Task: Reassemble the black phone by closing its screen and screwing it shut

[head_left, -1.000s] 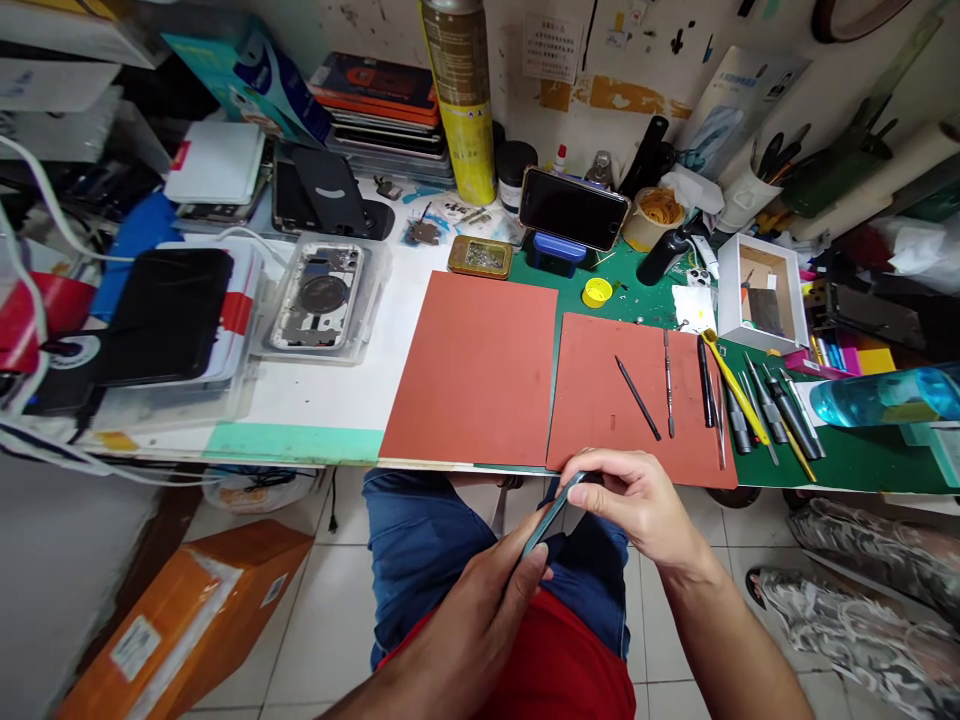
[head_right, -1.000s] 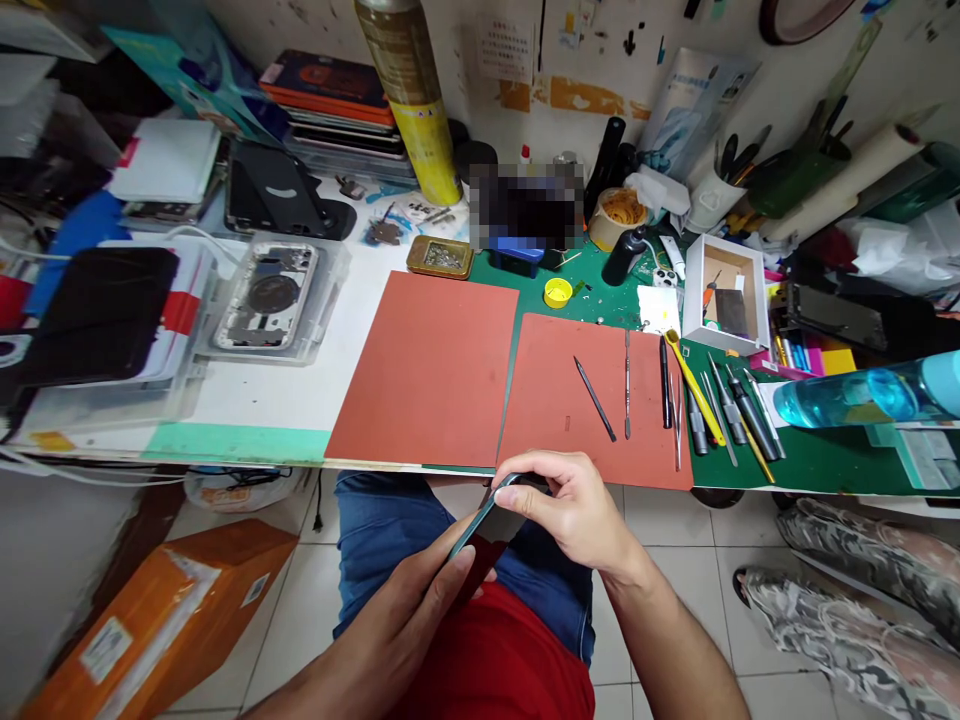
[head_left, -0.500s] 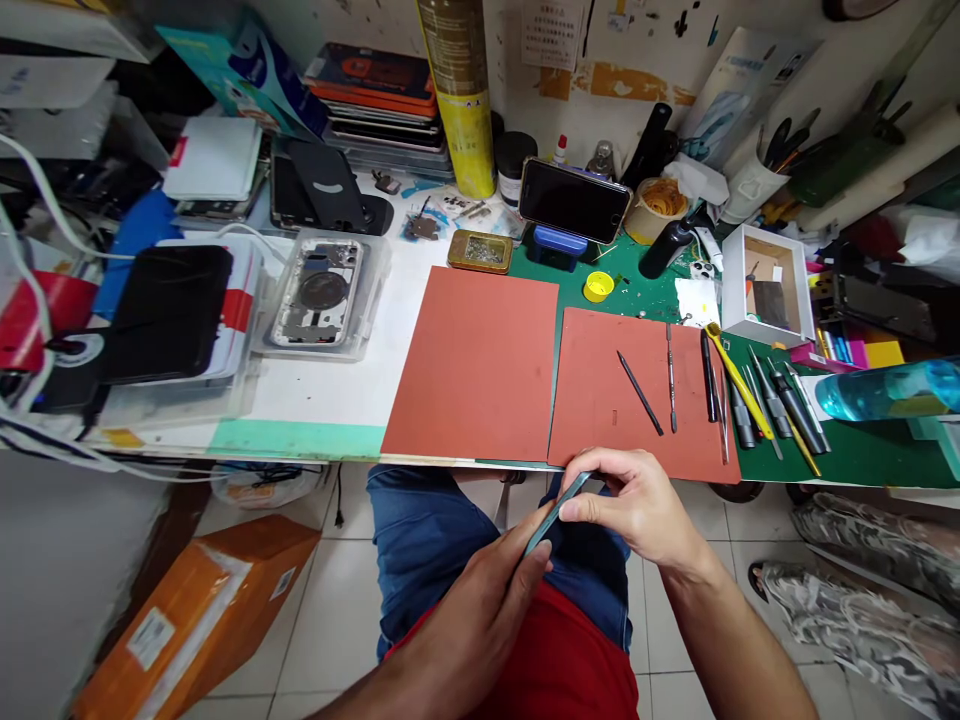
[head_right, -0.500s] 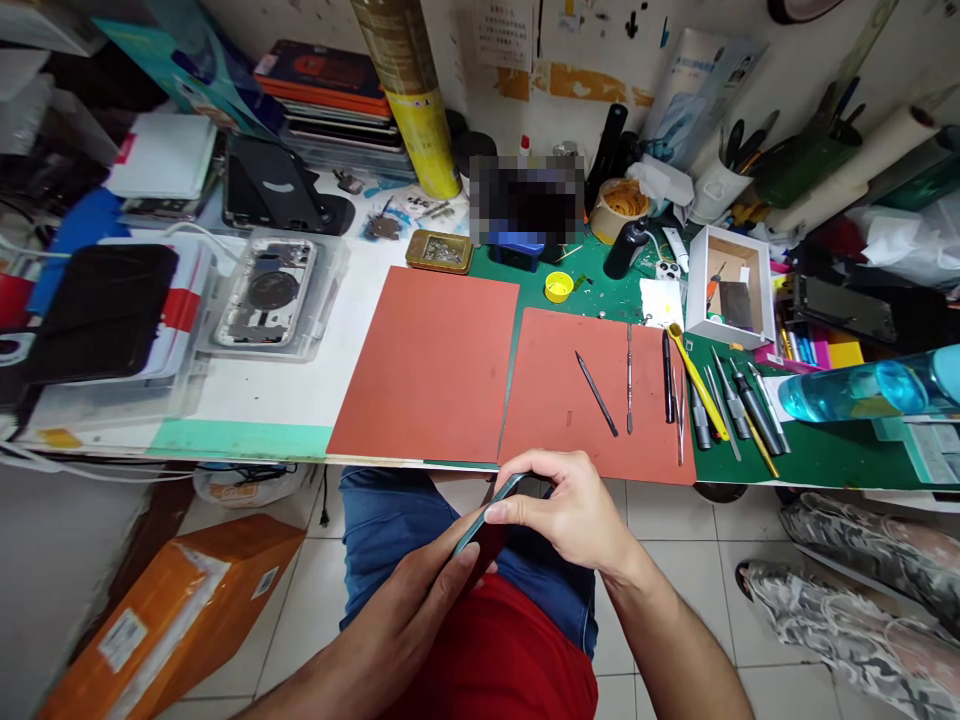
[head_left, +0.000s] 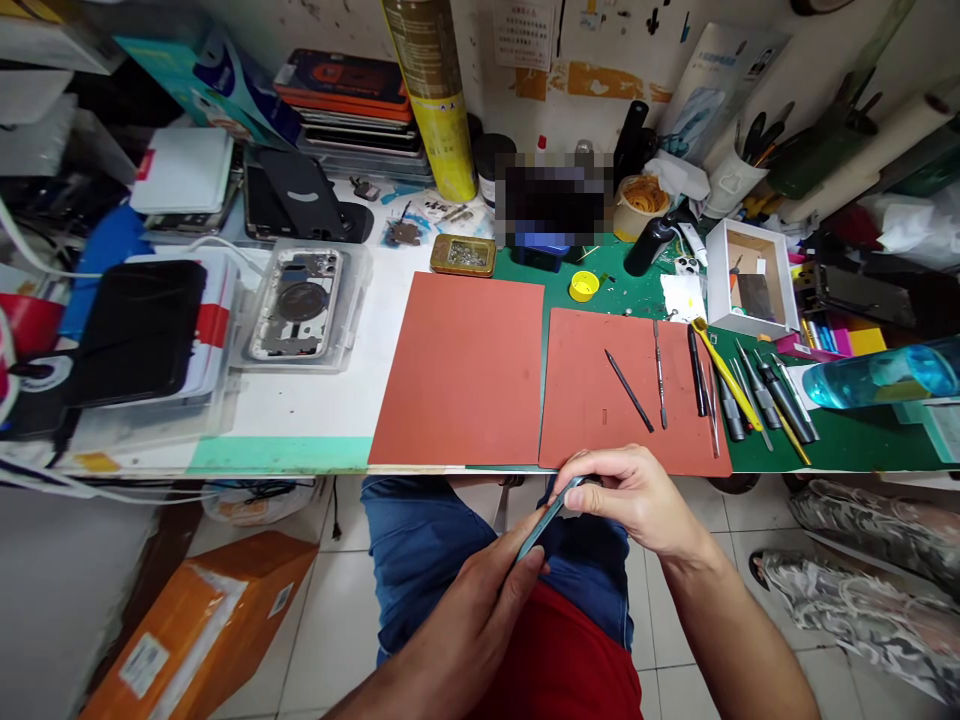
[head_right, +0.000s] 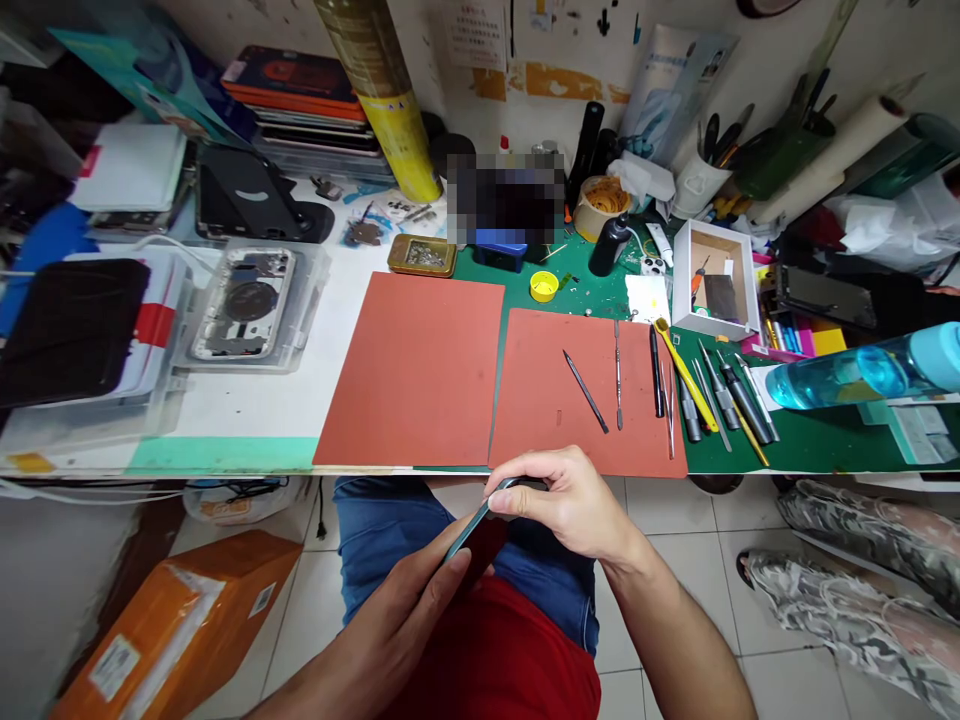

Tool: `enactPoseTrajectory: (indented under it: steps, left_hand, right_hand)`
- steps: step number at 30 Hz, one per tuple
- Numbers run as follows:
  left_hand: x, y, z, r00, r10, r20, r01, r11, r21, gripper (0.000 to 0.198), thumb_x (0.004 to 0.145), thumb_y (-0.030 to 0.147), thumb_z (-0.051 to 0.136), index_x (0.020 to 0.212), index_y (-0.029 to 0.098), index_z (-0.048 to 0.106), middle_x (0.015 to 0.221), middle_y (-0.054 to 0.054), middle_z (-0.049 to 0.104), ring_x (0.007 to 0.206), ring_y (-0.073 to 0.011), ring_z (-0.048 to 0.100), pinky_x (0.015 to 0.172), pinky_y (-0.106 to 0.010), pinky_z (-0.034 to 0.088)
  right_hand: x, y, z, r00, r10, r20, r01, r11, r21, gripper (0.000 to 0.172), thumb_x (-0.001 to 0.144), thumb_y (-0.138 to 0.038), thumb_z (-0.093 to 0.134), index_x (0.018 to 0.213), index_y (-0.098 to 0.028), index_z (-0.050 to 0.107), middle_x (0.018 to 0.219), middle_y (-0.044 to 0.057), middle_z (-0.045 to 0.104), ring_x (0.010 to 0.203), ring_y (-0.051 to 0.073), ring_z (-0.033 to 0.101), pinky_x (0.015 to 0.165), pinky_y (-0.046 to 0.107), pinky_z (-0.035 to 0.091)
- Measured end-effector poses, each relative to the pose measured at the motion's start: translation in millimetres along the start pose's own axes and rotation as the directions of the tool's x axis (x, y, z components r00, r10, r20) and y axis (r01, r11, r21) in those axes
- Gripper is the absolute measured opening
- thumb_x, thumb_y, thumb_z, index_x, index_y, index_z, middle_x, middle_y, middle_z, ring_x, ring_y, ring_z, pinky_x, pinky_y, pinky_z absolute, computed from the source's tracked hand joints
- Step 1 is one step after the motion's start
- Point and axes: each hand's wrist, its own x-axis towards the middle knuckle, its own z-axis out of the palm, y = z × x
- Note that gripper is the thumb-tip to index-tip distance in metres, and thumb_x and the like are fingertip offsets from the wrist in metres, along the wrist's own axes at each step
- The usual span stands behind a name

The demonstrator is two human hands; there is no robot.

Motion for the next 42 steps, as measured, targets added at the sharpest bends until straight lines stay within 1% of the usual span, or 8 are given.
enactPoseTrajectory:
  steps: [5,11,22,28,33,37,39,42]
  left_hand:
    - [-3,-8,-2.0,1.000,-0.030,-0.003,0.031,0.999,0.042,0.061,0.115,0.062,0.048,0.168,0.034,0.058,0.169,-0.002,0.064,0.159,-0.0353,0.058,0.138,-0.056,0.037]
    - [-9,-19,-10.4,0.997,-0.072,0.040,0.067,0.991,0.115,0.064,0.116,0.065,0.042,0.171,0.034,0.055,0.175,-0.004,0.057,0.162,-0.0365,0.055,0.140,-0.058,0.032]
    - [-8,-19,-9.3,0.994,-0.093,0.057,0.088,0.992,0.090,0.064,0.116,0.065,0.043,0.170,0.033,0.056,0.173,-0.004,0.060,0.161,-0.0357,0.055,0.141,-0.058,0.030]
    - [-9,-18,-12.7,0.995,-0.094,0.041,0.093,0.995,0.043,0.064,0.114,0.068,0.047,0.163,0.031,0.066,0.153,-0.009,0.076,0.138,-0.0346,0.072,0.136,-0.056,0.041]
    - [-3,-23,-21.2,0.967,-0.198,0.159,0.244,0.902,-0.357,0.071,0.111,0.075,0.048,0.142,0.017,0.076,0.118,-0.016,0.086,0.106,-0.0330,0.082,0.103,-0.048,0.063]
    - [2,-30,-22.0,0.959,-0.240,0.152,0.280,0.703,-0.653,0.075,0.102,0.079,0.064,0.138,0.014,0.074,0.128,-0.023,0.084,0.108,-0.0382,0.084,0.098,-0.050,0.063]
    - [4,-33,-20.4,0.960,-0.248,0.126,0.264,0.670,-0.694,0.074,0.101,0.076,0.069,0.142,0.015,0.072,0.130,-0.023,0.084,0.110,-0.0395,0.084,0.103,-0.053,0.061]
    - [4,-36,-17.3,0.962,-0.234,0.139,0.263,0.662,-0.702,0.078,0.101,0.076,0.069,0.150,0.016,0.067,0.125,-0.022,0.085,0.111,-0.0409,0.084,0.108,-0.058,0.059]
  right_hand:
    - [-1,0,-2,1.000,0.001,0.022,-0.001,1.000,0.011,0.021,0.096,-0.044,0.089,0.096,-0.023,0.089,0.087,0.002,0.083,0.075,0.016,0.071,0.073,0.029,0.059]
    - [-5,-8,-4,0.998,-0.038,0.054,0.039,0.999,-0.011,0.022,0.098,-0.042,0.088,0.109,-0.023,0.090,0.102,0.006,0.088,0.093,0.021,0.081,0.086,0.033,0.063]
    - [-6,-4,-1,0.997,-0.082,0.011,0.082,0.996,-0.020,0.024,0.102,-0.047,0.083,0.101,-0.024,0.091,0.097,0.006,0.088,0.087,0.021,0.079,0.080,0.034,0.061]
    - [-6,-5,-1,0.999,-0.053,0.013,0.053,0.998,-0.025,0.026,0.102,-0.047,0.082,0.104,-0.023,0.090,0.097,0.006,0.087,0.085,0.020,0.078,0.078,0.032,0.062]
    - [-18,2,11,0.981,-0.042,-0.190,0.054,0.997,0.057,0.040,0.099,-0.050,0.086,0.130,-0.026,0.085,0.124,0.010,0.087,0.117,0.027,0.081,0.106,0.040,0.064]
    - [-27,7,39,0.939,-0.016,-0.344,0.043,0.997,0.070,0.041,0.100,-0.055,0.082,0.126,-0.023,0.086,0.101,0.008,0.087,0.086,0.024,0.081,0.086,0.037,0.069]
    - [-28,6,52,0.928,0.007,-0.372,0.026,0.996,0.082,0.041,0.104,-0.056,0.077,0.125,-0.023,0.087,0.083,0.004,0.081,0.065,0.019,0.072,0.067,0.033,0.066]
    - [-28,3,63,0.924,0.035,-0.381,0.006,0.995,0.104,0.043,0.105,-0.058,0.073,0.125,-0.022,0.087,0.072,0.001,0.071,0.054,0.016,0.061,0.049,0.029,0.059]
